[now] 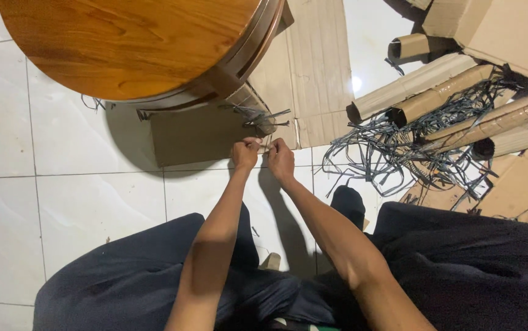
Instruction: Wrapping wooden table legs with cardboard and securing them with wire ties
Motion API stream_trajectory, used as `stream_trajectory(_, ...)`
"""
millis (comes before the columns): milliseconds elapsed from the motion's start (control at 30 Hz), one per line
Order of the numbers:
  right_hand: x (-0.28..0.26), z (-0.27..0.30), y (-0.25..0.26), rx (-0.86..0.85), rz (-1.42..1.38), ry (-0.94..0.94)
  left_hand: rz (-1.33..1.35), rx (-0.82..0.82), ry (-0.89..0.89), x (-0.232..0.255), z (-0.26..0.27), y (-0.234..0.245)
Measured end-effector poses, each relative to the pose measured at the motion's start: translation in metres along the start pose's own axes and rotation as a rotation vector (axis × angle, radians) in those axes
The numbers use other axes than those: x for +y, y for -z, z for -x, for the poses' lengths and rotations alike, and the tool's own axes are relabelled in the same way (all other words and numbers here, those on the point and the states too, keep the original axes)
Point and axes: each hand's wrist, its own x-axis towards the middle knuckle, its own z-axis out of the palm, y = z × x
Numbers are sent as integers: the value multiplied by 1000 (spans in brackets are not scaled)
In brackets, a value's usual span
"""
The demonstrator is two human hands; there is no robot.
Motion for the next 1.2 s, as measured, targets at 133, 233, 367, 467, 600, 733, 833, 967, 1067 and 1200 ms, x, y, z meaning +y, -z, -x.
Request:
stream_trajectory(133,-8,7,-1,-55,-8,7,30,-62,-7,23,17,14)
stream_trajectory(233,-13,12,-1,-83,-18,-1,73,-114,7,33,22,13)
stream_trajectory(367,-20,22,-1,-119,-13,28,214,-230,48,77,61,43)
stream_trajectory(467,-26,21,4,-139,-36,8,441,-224,58,56,51,28)
stream_trajectory(600,-15,15,-1,-126,-72,-47,542,-212,57,29,28,6)
stream_trajectory(733,-3,6,-18,-19,-251,-178,466,-214,18,32,36,13)
stream_trajectory(833,2,0,-19,15,-304,-191,535,-240,48,22,27,1)
stream_trajectory(967,15,-10,-26,50,-376,-223,595,-217,33,1,12,-19)
stream_trajectory(1067,43,-28,-39,84,-297,-252,652,-195,13,-4,9,-35)
stream_trajectory(1200,-11,18,-9,150,-216,51,627,-134,-45,15,24,-16)
